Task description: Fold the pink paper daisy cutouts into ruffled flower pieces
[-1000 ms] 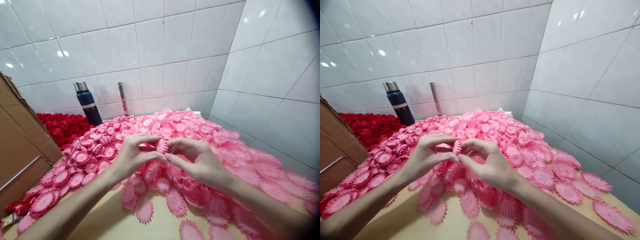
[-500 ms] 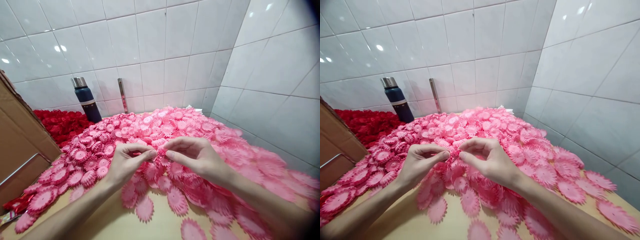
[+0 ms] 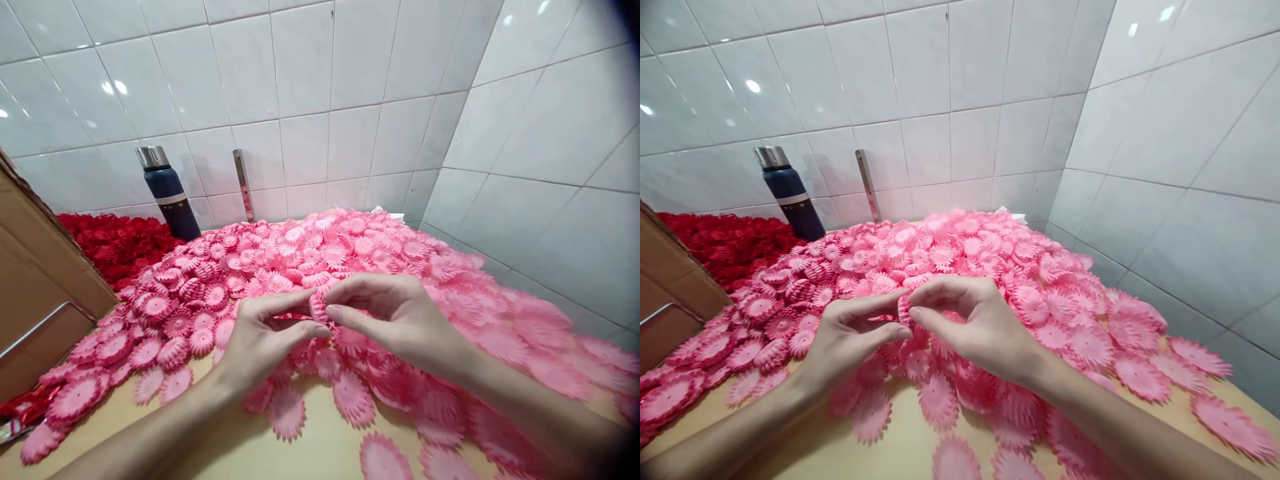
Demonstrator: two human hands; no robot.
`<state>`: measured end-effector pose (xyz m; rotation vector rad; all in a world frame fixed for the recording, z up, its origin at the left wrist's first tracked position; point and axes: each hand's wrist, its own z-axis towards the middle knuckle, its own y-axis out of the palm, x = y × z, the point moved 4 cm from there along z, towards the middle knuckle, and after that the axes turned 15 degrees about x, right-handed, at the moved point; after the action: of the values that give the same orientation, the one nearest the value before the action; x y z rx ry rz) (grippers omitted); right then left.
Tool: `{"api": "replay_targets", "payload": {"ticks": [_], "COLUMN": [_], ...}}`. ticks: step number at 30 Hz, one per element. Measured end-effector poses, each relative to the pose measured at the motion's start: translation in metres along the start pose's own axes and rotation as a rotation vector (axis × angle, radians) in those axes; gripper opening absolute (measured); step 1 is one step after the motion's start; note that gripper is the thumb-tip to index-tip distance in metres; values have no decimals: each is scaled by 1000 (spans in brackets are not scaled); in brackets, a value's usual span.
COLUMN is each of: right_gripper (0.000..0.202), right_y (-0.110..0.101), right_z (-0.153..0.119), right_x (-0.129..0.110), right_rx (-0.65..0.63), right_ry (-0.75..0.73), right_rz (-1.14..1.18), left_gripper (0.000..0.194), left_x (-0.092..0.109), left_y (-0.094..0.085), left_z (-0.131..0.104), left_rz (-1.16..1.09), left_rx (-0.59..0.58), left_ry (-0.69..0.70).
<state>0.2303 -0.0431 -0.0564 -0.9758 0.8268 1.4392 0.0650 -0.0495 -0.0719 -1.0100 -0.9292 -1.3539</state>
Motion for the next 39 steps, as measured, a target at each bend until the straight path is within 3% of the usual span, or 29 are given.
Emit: {"api": "replay_targets", "payload": {"ticks": [6,17,28,32,39], "right_gripper": [8,10,17,20,24], "right_y": [5,6,5,3,5], "right_z": [-2,-3,-2,-2,-2], "right_x": [0,3,10,14,13], "right_rx": [-70,-141,-126,-119,-147], "right_ry": [110,214,313,358,377], "right_rz": [84,176,158,193,166], "left_gripper": [40,46,51,52,51], "left_x": [-1,4,11,13,14], "left_y": [-9,-5,-11,-9,-5], "left_z": [-4,-5,-8,-9,-9], "left_rz": [105,113,181,204,229], "left_rx": [47,49,78,38,-30], "left_ry": [152,326,621,717,683]}}
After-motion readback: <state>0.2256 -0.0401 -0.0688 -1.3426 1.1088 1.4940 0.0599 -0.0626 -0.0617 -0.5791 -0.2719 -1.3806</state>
